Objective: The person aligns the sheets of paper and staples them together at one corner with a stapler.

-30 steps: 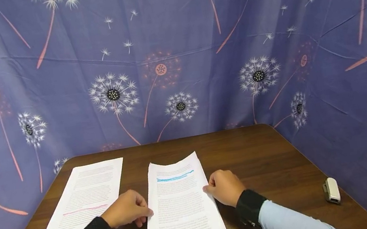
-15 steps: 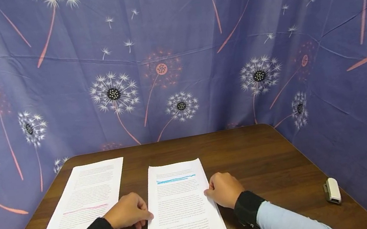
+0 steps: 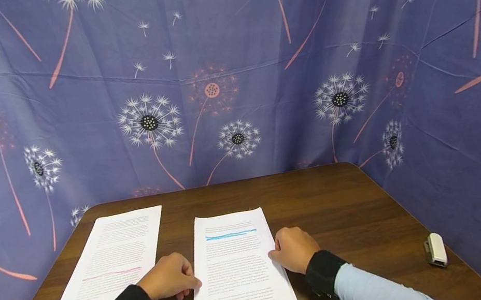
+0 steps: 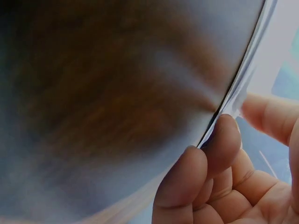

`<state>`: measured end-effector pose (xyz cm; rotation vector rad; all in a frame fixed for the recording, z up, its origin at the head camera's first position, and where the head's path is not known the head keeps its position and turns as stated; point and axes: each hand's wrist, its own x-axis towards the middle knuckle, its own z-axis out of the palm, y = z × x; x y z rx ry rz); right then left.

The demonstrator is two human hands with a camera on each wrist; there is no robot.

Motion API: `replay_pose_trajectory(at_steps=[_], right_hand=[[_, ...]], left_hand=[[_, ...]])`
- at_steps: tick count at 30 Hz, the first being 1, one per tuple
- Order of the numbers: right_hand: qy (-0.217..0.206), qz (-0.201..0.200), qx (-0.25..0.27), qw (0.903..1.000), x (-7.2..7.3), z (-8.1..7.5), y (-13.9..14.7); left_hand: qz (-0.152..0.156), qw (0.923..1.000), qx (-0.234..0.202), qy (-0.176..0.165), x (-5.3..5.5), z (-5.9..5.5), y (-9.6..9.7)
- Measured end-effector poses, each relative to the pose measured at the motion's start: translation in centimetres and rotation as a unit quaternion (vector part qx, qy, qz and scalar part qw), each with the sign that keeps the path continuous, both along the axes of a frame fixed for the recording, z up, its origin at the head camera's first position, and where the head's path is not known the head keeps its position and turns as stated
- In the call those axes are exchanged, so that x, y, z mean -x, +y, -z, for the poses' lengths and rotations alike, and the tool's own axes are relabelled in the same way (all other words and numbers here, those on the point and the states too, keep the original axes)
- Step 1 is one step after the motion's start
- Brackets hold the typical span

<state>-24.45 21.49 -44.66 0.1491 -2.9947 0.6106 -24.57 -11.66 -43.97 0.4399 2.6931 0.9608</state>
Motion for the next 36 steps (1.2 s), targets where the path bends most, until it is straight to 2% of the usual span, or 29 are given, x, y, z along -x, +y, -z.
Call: replay_pose_trajectory(at_steps=[12,17,21,23,26,31,36], right_hand=[[0.004,-0.003,-0.015,0.9999,-0.1,0.0,0.0],[0.001,-0.004,0.0,1.0,0.1,-0.5,-0.6],[0.014,-0.024,0.029,0.9992,0.4,-1.4,-1.9],[0.019,-0.042,0.044,0.998,0.6,-1.8,-2.8],[0.012,-0.077,0.072,0.9943,0.8,-2.3,-4.5],[-0.014,-0.132,0.112,0.9848,1.1,-3.0,-8.1],[-0.012,-0.157,0.115,0.9808,2.1,-3.4,-12.1]], left_hand=[[-0.002,0.9998,0.008,0.016,0.3,0.6,-0.1],[0.006,0.9998,-0.015,0.012,0.3,0.6,-0.3],[0.009,0.9988,-0.044,0.018,0.7,-0.2,-1.5],[-0.007,0.9986,-0.04,0.033,1.0,-0.7,-2.6],[-0.057,0.9964,-0.01,0.062,1.8,-1.6,-4.9],[-0.133,0.984,0.061,0.102,3.4,-2.7,-9.9],[-0.189,0.972,0.111,0.087,4.8,-2.8,-15.7]])
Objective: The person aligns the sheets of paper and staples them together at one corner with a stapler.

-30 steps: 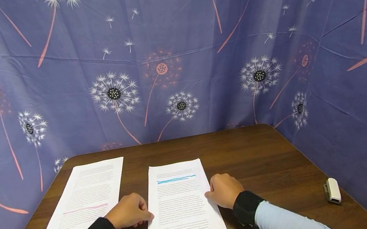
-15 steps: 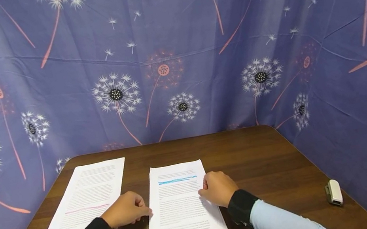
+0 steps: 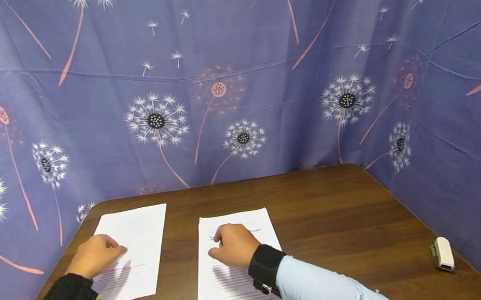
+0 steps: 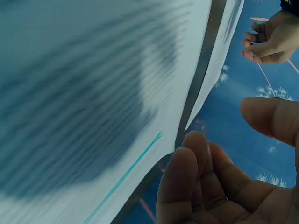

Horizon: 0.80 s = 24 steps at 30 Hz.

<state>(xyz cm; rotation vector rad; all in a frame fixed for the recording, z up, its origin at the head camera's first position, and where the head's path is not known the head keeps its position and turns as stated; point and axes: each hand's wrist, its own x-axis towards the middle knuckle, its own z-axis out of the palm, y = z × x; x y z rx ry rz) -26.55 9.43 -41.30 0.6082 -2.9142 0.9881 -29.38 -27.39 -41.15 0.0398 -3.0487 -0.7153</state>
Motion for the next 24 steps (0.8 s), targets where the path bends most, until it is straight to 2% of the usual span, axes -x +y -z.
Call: replay_pose_trajectory(at_steps=[5,9,16,24], right_hand=[[0.006,-0.006,-0.011,0.9999,1.2,-0.4,-3.3],[-0.03,-0.008,-0.014,0.9994,1.9,-0.8,-5.7],[-0.072,-0.014,-0.01,0.9973,2.4,-1.0,-8.5],[-0.088,-0.02,-0.033,0.9954,2.2,-0.2,-10.0]], left_hand=[[-0.033,0.9986,0.036,-0.022,0.8,0.2,-4.6],[-0.058,0.9955,0.047,-0.059,0.8,0.2,-6.8],[-0.08,0.9898,0.057,-0.104,0.3,0.6,-8.2],[-0.099,0.986,0.058,-0.121,0.3,1.3,-7.9]])
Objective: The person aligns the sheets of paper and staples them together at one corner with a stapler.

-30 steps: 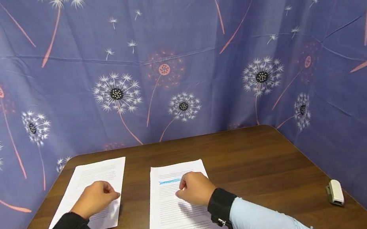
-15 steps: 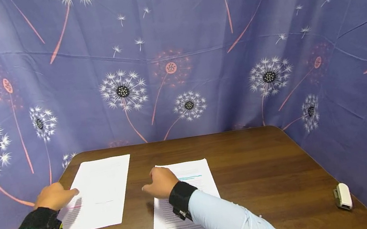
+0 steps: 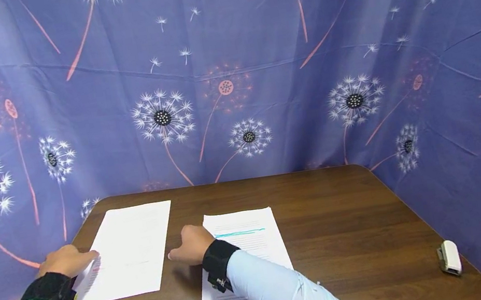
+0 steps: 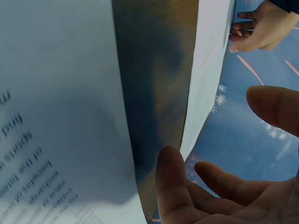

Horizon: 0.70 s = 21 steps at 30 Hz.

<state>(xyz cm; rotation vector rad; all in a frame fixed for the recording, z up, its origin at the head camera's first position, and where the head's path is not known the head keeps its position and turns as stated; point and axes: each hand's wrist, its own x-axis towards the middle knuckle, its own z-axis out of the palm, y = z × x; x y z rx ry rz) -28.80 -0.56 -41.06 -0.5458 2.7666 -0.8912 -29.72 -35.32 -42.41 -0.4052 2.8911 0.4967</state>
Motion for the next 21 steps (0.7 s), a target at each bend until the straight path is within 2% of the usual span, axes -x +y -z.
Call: replay_pose_trajectory(at_steps=[5,12,21], right_hand=[[-0.006,0.003,0.0,1.0,0.0,0.5,-0.1],[-0.01,0.007,0.01,0.9999,0.1,0.7,0.0],[-0.004,0.017,0.018,0.9997,0.3,1.1,-0.4]], left_hand=[[-0.006,0.9999,-0.006,0.006,-0.3,-0.3,0.8],[0.031,0.999,0.004,0.033,0.0,0.1,1.5],[0.025,0.9992,0.008,0.031,0.5,0.1,4.2]])
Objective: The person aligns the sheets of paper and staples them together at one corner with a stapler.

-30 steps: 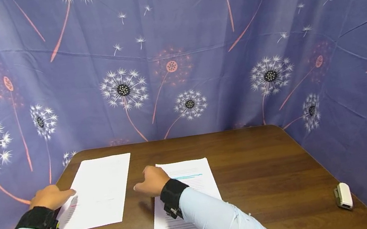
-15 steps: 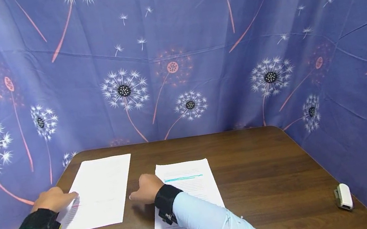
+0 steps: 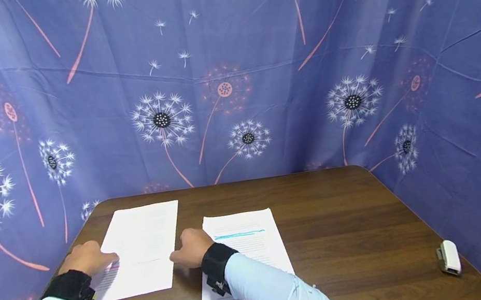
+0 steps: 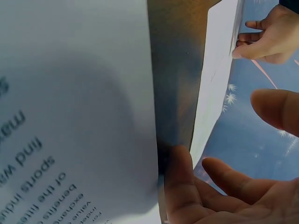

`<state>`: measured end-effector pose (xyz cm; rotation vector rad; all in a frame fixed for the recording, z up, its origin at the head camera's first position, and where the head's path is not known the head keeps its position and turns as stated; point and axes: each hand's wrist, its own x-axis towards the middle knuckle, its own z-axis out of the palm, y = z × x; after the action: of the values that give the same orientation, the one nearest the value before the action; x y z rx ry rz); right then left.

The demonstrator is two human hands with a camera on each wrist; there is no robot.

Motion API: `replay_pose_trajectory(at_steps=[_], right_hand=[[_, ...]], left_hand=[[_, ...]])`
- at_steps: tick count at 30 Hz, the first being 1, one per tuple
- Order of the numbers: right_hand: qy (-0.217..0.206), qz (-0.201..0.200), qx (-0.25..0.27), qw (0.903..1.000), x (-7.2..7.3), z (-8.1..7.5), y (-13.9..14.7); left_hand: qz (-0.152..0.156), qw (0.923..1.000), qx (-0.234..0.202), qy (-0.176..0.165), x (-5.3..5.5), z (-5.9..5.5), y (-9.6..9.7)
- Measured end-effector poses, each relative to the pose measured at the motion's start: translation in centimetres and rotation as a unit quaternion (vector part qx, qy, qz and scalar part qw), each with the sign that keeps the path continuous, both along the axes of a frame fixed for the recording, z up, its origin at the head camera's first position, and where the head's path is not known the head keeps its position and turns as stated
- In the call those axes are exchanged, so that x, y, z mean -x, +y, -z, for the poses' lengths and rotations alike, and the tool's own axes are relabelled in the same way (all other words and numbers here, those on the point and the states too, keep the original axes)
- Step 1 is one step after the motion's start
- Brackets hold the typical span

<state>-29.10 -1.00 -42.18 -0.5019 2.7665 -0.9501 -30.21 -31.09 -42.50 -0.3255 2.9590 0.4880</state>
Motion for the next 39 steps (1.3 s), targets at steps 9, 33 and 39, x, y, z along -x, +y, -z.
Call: replay_pose_trajectory(at_steps=[9,33,39], right_hand=[[-0.002,0.005,-0.003,1.0,0.0,0.0,-0.2],[-0.01,0.02,0.0,0.9998,1.0,1.2,-1.3],[-0.02,0.029,0.03,0.9989,0.9,1.1,-1.3]], left_hand=[[0.018,0.9998,-0.009,-0.006,0.1,-0.2,1.2],[0.008,0.9992,-0.037,-0.01,0.2,-0.6,2.5],[-0.008,0.9994,-0.033,-0.008,0.4,-0.2,2.5]])
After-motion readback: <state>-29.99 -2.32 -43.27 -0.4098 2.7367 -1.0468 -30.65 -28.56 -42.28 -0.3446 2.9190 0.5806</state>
